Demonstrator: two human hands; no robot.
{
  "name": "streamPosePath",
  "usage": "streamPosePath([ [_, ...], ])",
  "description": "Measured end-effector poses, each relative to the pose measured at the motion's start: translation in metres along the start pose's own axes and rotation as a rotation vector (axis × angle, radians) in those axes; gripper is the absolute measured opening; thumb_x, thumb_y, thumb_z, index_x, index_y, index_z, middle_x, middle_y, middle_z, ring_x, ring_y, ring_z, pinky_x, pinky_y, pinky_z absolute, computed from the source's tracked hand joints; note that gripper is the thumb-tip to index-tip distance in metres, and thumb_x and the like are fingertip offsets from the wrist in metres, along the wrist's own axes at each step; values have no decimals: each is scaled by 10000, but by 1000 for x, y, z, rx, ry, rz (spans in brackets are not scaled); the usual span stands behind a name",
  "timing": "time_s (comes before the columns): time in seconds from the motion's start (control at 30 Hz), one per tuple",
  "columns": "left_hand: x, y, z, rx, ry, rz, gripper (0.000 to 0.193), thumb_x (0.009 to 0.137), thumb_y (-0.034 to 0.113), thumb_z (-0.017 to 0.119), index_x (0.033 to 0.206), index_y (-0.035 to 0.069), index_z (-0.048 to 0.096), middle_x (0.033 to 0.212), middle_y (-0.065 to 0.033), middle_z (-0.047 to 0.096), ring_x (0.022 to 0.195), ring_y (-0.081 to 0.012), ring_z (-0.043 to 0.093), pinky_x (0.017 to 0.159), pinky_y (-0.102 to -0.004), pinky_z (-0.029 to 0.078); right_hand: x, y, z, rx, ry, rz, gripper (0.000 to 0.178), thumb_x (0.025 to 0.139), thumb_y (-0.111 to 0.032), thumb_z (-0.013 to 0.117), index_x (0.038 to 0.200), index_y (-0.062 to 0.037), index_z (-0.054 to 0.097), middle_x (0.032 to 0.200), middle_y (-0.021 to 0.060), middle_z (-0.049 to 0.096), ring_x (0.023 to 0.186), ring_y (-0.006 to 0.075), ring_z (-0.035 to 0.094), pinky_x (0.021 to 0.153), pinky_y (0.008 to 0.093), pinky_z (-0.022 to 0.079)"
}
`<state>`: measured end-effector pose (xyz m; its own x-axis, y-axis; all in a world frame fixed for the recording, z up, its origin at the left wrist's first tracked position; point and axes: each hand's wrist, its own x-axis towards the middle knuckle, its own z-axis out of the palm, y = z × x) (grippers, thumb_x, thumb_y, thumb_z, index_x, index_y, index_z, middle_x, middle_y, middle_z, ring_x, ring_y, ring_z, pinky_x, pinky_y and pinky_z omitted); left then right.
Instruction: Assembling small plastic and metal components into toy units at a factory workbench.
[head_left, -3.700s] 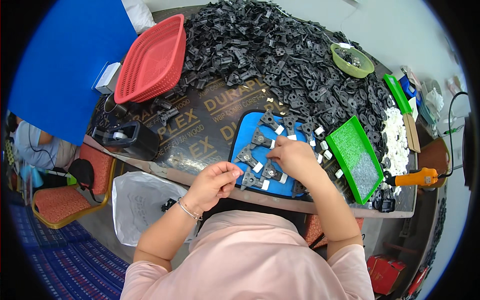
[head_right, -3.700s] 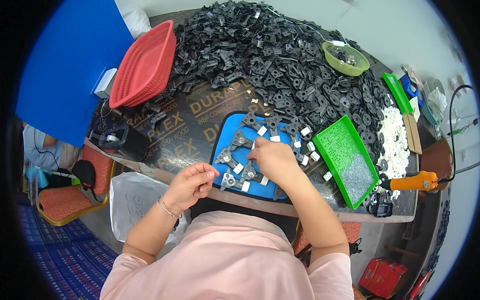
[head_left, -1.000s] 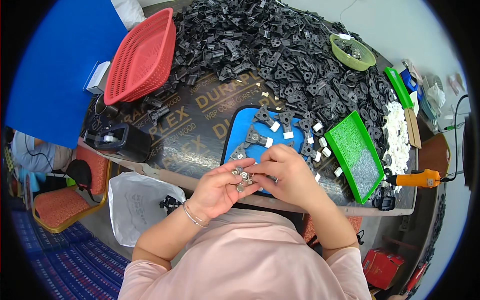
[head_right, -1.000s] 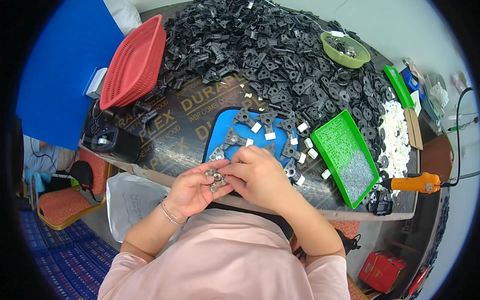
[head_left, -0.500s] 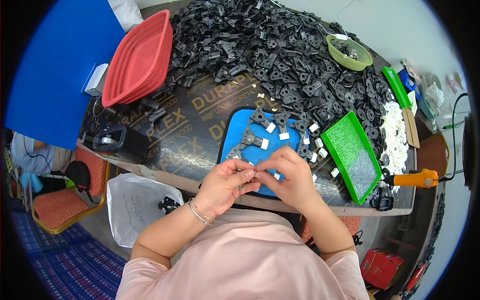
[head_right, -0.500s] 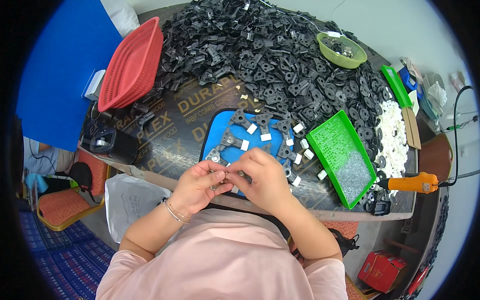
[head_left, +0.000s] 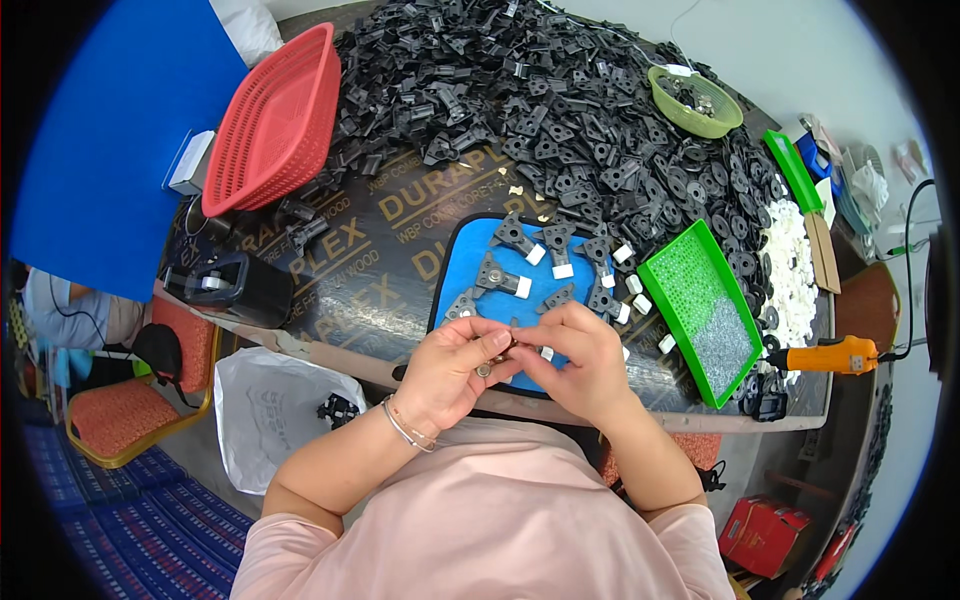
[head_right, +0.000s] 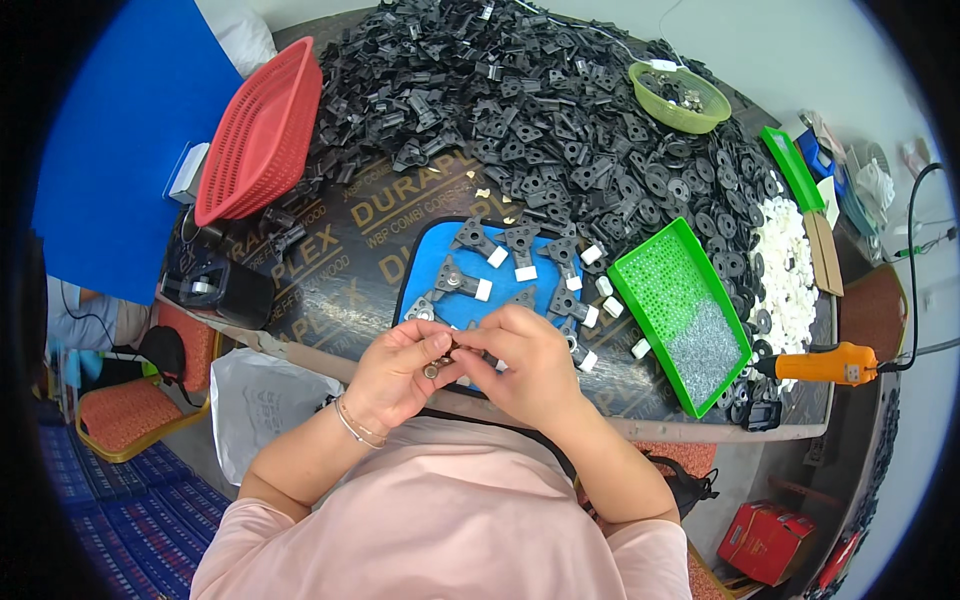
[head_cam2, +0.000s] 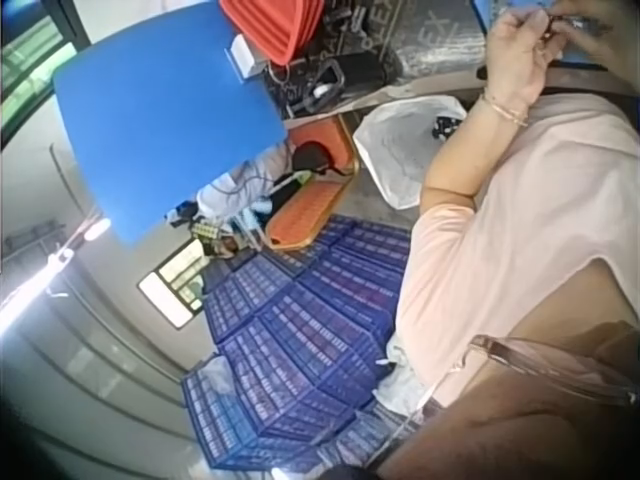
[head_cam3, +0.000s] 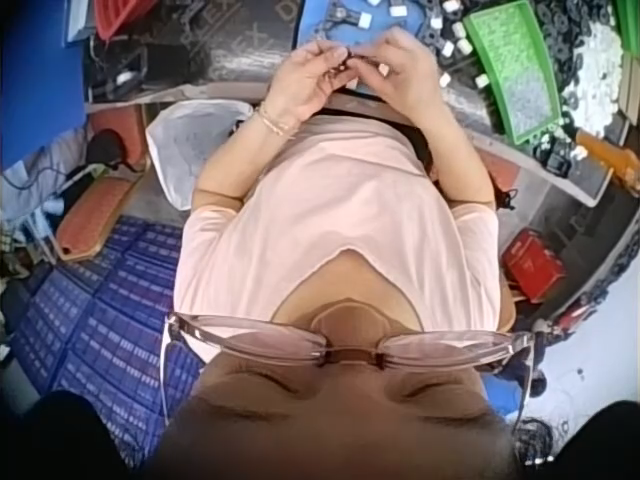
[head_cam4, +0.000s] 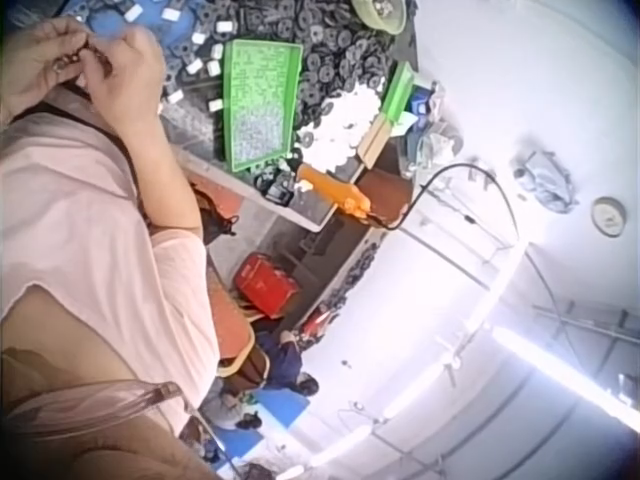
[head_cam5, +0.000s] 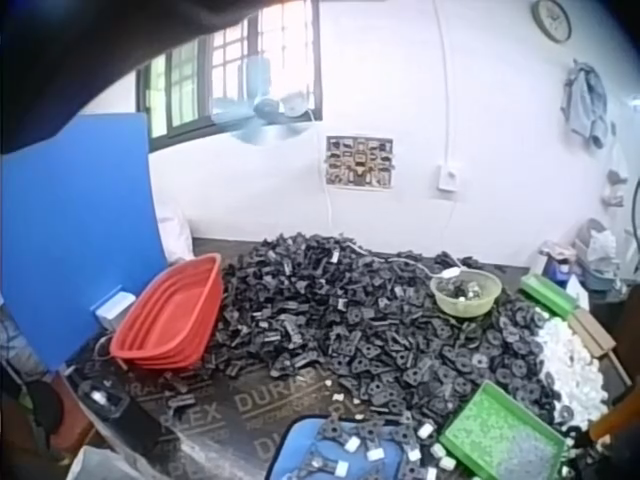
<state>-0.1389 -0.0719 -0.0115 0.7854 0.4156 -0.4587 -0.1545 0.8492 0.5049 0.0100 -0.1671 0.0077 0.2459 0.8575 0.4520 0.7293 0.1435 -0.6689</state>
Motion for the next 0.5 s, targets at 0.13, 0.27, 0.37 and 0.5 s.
streamPosePath([
  [0.13, 1, -1, 1, 12, 5, -14, 96, 890, 89, 611, 944, 11, 600, 943, -93, 640, 890, -179, 634, 802, -310, 548, -2, 5, -2, 194, -60, 166, 217, 682, -48, 766, 891, -88, 723, 765, 23, 582, 651, 117, 553, 512, 229, 430],
  [0.27, 3, -3, 0, 14, 7, -18, 95, 886, 85, 616, 942, 12, 597, 950, -92, 638, 883, -178, 635, 809, -315, 547, 1, 1, -5, 203, -66, 158, 196, 703, -29, 752, 889, -83, 725, 761, 22, 582, 653, 104, 549, 501, 217, 420],
  [0.37, 4, -4, -2, -16, -6, -13, 94, 882, 80, 621, 941, 12, 593, 957, -92, 636, 880, -179, 636, 813, -319, 547, 1, 1, -6, 200, -74, 182, 192, 708, -28, 751, 892, -80, 725, 765, 25, 585, 652, 103, 551, 501, 214, 422],
  [0.5, 4, -3, 1, -14, 13, -14, 93, 880, 75, 622, 943, 13, 592, 960, -98, 635, 883, -188, 638, 817, -323, 547, 0, 6, -4, 209, -75, 201, 188, 713, -32, 752, 894, -73, 723, 769, 22, 589, 646, 96, 547, 508, 207, 420],
])
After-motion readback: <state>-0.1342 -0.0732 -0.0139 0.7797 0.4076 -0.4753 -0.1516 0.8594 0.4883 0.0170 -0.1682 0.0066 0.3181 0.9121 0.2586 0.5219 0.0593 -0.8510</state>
